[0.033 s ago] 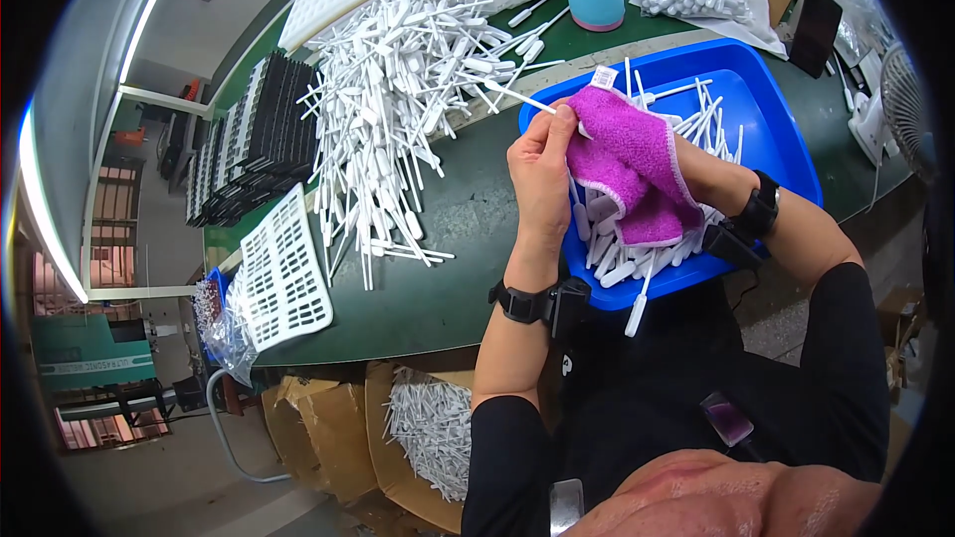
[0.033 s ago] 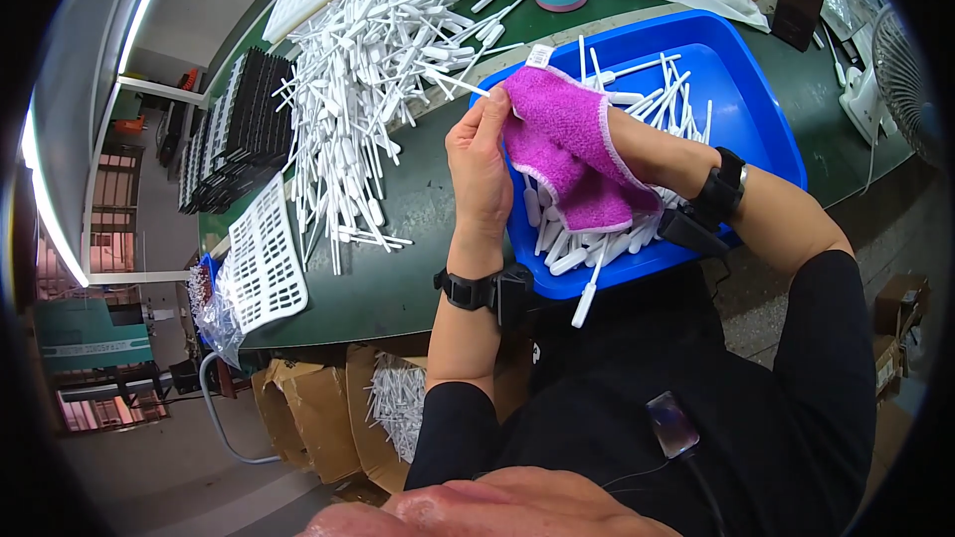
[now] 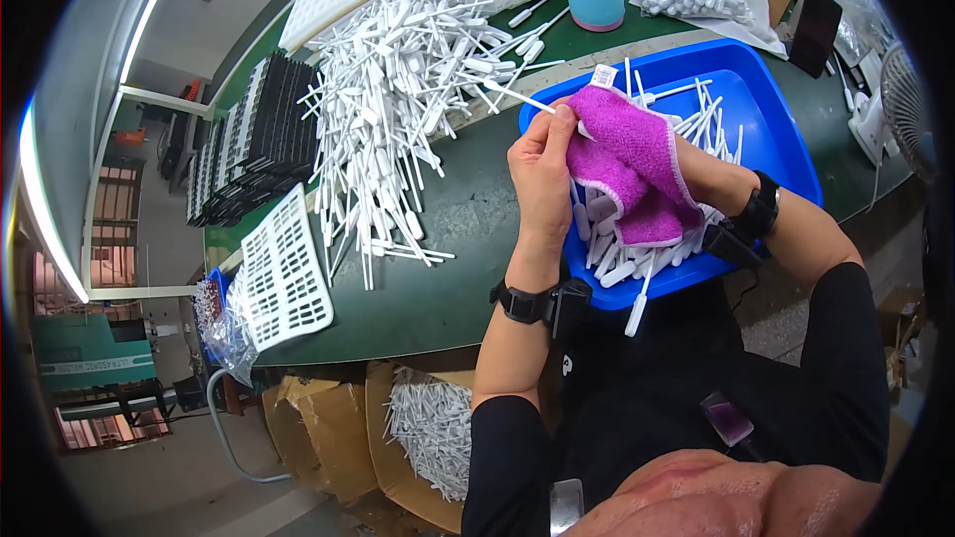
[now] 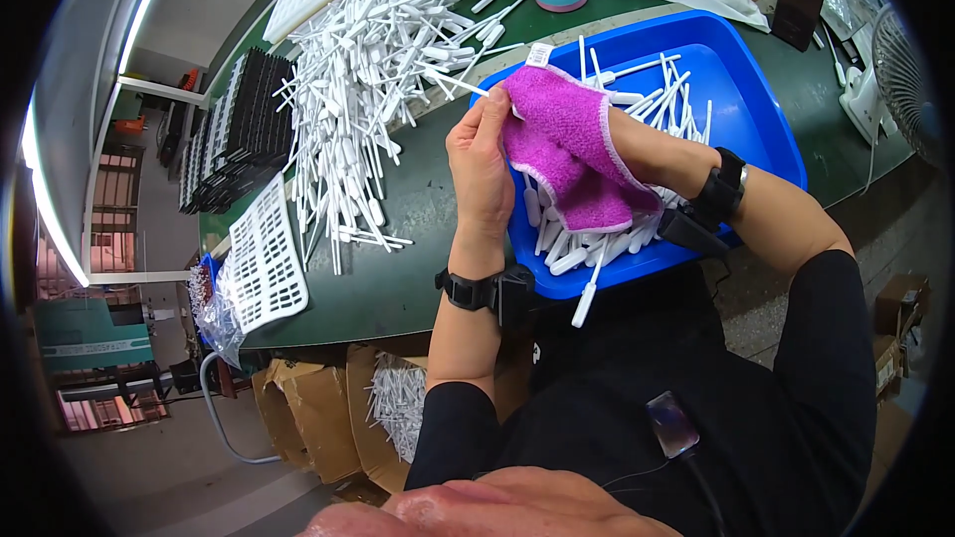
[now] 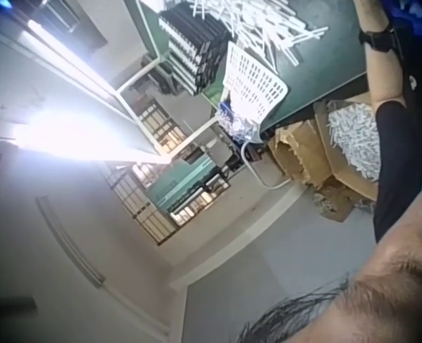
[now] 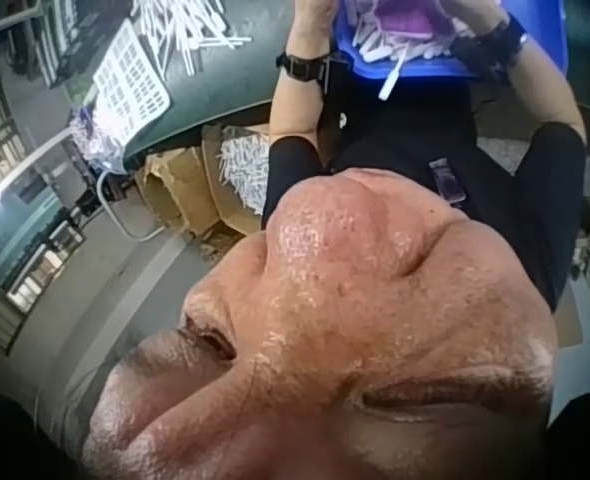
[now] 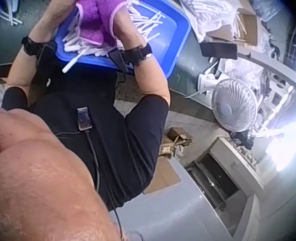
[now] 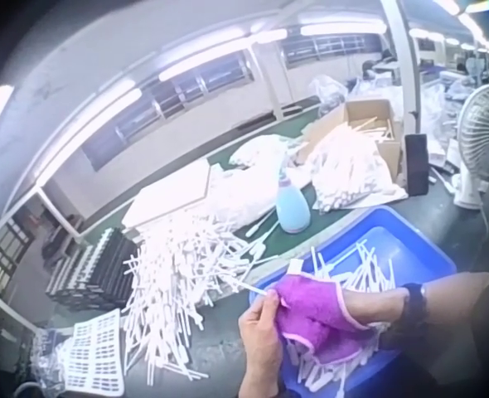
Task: The person picks up a white swab from a blue tray, wipes the tip with a purple cloth, and places it back into the tray. This process is repeated for several swabs, occasionally reaching into a cardboard box to retrieve more swabs to add to the tray.
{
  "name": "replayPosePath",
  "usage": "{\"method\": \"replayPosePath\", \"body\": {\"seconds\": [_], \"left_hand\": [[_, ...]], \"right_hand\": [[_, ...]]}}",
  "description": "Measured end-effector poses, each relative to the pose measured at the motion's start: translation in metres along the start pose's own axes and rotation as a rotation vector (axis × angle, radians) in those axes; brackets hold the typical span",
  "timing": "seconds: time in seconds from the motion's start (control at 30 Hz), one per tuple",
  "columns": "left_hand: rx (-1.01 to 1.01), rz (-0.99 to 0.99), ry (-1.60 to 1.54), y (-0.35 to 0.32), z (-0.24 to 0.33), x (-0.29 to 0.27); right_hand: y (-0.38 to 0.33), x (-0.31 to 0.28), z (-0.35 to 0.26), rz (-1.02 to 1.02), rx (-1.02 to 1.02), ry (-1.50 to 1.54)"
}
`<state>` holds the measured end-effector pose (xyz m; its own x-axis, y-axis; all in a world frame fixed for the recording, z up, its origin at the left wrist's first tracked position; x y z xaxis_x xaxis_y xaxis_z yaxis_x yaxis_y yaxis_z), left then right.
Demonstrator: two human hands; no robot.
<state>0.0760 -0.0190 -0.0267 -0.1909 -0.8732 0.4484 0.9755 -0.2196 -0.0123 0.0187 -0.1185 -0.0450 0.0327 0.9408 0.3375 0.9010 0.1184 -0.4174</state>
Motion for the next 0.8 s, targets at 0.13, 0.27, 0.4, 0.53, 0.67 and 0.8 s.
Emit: {"method": "replayPosePath", "body": {"seconds": [0.13, 0.27, 0.4, 0.53, 0.67, 0.8], "left_hand": [[-0.008, -0.003, -0.019, 0.001, -0.001, 0.0], [-0.017, -0.045, 0.017, 0.001, -0.002, 0.003], [0.029, -0.075, 0.095, 0.002, -0.005, 0.007], [0.049, -0.08, 0.132, 0.002, -0.005, 0.005], [-0.03, -0.05, 0.074, 0.002, -0.007, 0.006], [-0.025, -0.041, 0.079, 0.002, -0.002, 0.004]], "right_hand": [[0.0, 0.001, -0.003, -0.021, -0.031, -0.021], [0.004, -0.003, 0.004, -0.024, 0.003, 0.051], [0.007, -0.015, 0.011, 0.038, 0.006, 0.024], [0.006, -0.015, 0.01, 0.059, 0.027, 0.029], [0.001, -0.001, 0.001, 0.038, -0.025, 0.02], [-0.006, 0.016, -0.017, 0.053, -0.117, 0.114]]}}
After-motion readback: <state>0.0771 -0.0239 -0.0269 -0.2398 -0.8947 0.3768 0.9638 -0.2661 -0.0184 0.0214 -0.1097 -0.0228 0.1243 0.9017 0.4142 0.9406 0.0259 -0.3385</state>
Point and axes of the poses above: each hand's wrist, its own y-axis towards the middle knuckle, its own x-axis out of the palm, z = x × y, the point moved 10 cm from there along y, towards the middle knuckle, and after that the axes turned 7 degrees about z, right-handed, at the moved point
